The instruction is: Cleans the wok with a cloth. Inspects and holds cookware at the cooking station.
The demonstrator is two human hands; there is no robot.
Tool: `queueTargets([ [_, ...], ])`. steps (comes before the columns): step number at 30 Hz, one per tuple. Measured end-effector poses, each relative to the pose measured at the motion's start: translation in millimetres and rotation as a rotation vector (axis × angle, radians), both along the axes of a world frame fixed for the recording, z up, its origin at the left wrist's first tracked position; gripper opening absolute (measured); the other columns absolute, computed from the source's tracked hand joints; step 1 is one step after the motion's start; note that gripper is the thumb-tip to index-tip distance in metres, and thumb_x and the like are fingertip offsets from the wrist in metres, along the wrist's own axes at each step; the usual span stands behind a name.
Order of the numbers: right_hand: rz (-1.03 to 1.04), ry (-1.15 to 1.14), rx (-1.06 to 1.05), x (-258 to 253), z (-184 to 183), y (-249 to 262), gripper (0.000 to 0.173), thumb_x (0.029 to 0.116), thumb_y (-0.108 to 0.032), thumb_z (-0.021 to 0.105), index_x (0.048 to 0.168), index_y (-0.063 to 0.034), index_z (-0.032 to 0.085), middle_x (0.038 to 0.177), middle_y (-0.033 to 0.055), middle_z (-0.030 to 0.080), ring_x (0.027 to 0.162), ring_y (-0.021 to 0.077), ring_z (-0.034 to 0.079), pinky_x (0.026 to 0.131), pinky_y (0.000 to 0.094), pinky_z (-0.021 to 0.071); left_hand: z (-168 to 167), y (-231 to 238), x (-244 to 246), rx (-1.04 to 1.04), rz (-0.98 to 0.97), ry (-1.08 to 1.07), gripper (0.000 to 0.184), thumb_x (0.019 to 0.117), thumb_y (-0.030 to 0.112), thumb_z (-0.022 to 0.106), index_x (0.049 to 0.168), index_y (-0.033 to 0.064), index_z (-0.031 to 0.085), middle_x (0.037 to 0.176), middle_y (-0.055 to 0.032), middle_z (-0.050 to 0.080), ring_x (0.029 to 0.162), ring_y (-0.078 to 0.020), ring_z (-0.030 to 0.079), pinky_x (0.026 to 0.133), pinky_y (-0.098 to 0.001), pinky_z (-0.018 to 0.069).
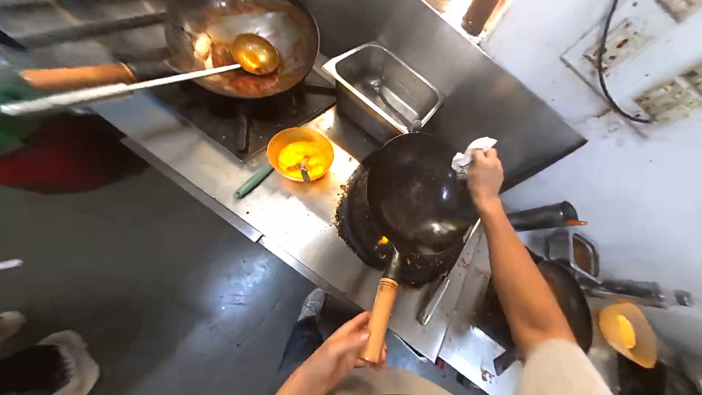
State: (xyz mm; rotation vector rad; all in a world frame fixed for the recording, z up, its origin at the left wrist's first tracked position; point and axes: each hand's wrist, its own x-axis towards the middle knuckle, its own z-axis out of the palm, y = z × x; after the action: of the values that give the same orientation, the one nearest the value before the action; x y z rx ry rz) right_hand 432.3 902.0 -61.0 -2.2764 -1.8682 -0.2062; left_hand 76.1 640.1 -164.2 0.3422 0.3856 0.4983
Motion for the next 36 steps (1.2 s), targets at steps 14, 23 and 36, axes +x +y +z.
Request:
queueTargets([
  [14, 0.333, 0.373, -0.371, -124, -29, -36, 0.021, 0.0887, -0.002, 0.071, 0.110, -0.0028, 0.072, 0.102, 0.0184, 0.073, 0.095, 0.0336, 0.071, 0.085, 0.0528, 0.0585, 79, 48, 15, -0.655, -0.008, -0.323, 0.023, 0.0989, 0.012, 0.043, 0.120, 0.0081, 0.051, 0.074, -0.0006, 0.058, 0.051, -0.0046, 0.059, 0.046, -0.0158, 0.0528],
  [23, -0.331, 0.098, -0.035, 11, 17, 10, 0.037, 0.0931, -0.013, 0.067, 0.128, 0.0002, 0.062, 0.125, 0.0344, 0.061, 0.105, 0.0533, 0.065, 0.083, 0.0690, 0.0527, 74, 37, 23, -0.586, 0.060, -0.251, 0.031, 0.0953, 0.013, 0.052, 0.125, 0.0058, 0.053, 0.075, -0.0027, 0.059, 0.051, -0.0077, 0.061, 0.046, -0.0197, 0.0553],
  [36, -0.126, 0.006, -0.142, -4, 25, 3, 0.037, 0.0966, -0.009, 0.062, 0.131, 0.0037, 0.060, 0.129, 0.0348, 0.058, 0.106, 0.0531, 0.065, 0.083, 0.0660, 0.0544, 80, 12, 29, -0.446, 0.201, -0.015, 0.041, 0.1015, 0.023, 0.041, 0.136, 0.0042, 0.051, 0.094, -0.0098, 0.065, 0.054, -0.0078, 0.060, 0.044, -0.0187, 0.0522],
])
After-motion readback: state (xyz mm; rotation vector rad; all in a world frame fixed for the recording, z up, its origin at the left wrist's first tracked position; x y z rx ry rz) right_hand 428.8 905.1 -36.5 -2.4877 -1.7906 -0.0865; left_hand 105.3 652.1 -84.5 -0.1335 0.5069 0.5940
